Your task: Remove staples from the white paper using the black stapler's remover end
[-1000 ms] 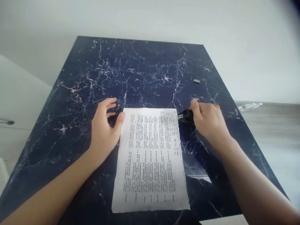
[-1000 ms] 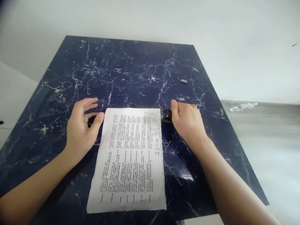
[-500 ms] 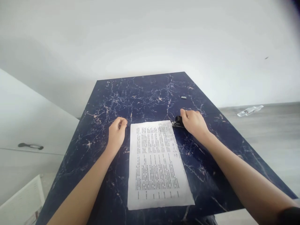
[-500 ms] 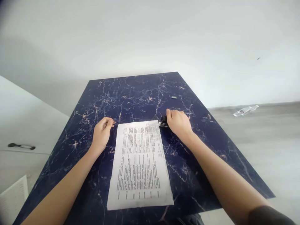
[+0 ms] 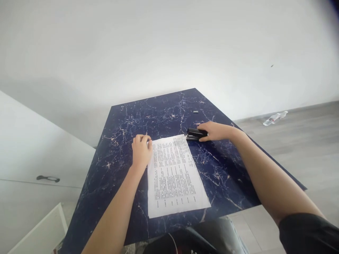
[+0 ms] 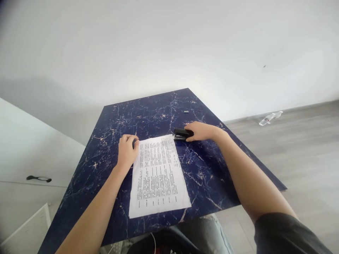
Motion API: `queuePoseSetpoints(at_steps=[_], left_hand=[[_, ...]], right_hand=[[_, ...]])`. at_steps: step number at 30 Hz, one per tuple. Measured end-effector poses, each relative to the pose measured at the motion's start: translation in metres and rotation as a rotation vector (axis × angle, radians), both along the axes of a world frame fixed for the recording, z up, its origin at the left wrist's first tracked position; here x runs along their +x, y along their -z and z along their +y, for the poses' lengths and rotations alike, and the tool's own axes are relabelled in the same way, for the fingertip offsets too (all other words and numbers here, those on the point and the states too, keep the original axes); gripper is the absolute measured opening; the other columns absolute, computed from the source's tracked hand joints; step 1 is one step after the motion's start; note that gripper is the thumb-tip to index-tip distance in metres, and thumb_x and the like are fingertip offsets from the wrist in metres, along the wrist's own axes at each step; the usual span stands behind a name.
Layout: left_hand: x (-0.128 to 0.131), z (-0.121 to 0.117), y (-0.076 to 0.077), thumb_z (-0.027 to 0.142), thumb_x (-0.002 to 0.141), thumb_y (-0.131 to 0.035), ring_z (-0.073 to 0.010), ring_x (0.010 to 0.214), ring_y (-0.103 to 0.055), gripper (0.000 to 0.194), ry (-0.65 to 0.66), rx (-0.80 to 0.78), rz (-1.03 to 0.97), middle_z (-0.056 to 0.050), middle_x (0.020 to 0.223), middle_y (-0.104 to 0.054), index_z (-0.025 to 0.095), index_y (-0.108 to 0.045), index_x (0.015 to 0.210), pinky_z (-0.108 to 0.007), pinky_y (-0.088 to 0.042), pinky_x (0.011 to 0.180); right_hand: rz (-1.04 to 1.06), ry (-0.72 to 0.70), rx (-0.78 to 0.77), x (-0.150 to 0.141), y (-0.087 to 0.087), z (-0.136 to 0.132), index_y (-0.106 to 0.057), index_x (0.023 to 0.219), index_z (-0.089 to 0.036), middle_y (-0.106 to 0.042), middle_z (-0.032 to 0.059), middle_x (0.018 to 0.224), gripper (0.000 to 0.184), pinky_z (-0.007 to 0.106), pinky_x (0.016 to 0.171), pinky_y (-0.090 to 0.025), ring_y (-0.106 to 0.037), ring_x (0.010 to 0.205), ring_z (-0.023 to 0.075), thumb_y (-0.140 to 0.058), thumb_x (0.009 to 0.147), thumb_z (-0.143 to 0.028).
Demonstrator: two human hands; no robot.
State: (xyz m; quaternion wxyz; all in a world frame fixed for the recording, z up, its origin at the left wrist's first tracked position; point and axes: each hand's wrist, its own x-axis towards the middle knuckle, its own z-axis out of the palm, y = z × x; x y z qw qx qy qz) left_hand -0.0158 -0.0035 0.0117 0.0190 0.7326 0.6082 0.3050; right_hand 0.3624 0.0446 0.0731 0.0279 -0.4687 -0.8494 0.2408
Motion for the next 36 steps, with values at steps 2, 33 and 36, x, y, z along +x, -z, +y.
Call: queuePoseSetpoints(at_steps=[2,33,36], left_hand=[[0.0,-0.002,-0.002,0.029,0.102,-0.05,-0.0297,0.128,-0.057,0.028,0.293,-0.051,0.073,-0.012,0.132,-0.066,0.024,-0.072,0.119,-0.051,-0.041,0.112],[-0.016,0.02,0.014,0.023,0.1,-0.051,-0.0257,0.118,-0.066,0.03,0.371,-0.063,0.03,-0.007,0.123,-0.075,0.025,-0.077,0.115,-0.054,-0.038,0.117],[-0.016,0.021,0.016,0.018,0.098,-0.05,-0.0256,0.117,-0.067,0.032,0.388,-0.04,-0.007,-0.007,0.12,-0.077,0.024,-0.078,0.114,-0.051,-0.044,0.113]], right_hand=[[-0.039,0.075,0.051,0.005,0.004,0.005,-0.068,0.088,-0.021,-0.069,0.0038,0.083,0.03,0.033,0.064,-0.039,-0.059,0.068,0.0188,-0.071,0.08,-0.051],[0.431,-0.15,-0.041,-0.094,0.035,-0.033,-0.075,0.109,-0.021,-0.075,0.0064,0.102,0.035,0.033,0.079,-0.047,-0.066,0.089,0.0216,-0.079,0.083,-0.044],[0.482,-0.195,-0.208,-0.083,0.032,-0.025,-0.076,0.118,-0.022,-0.076,0.0066,0.111,0.033,0.035,0.084,-0.049,-0.068,0.094,0.0216,-0.067,0.094,-0.043]])
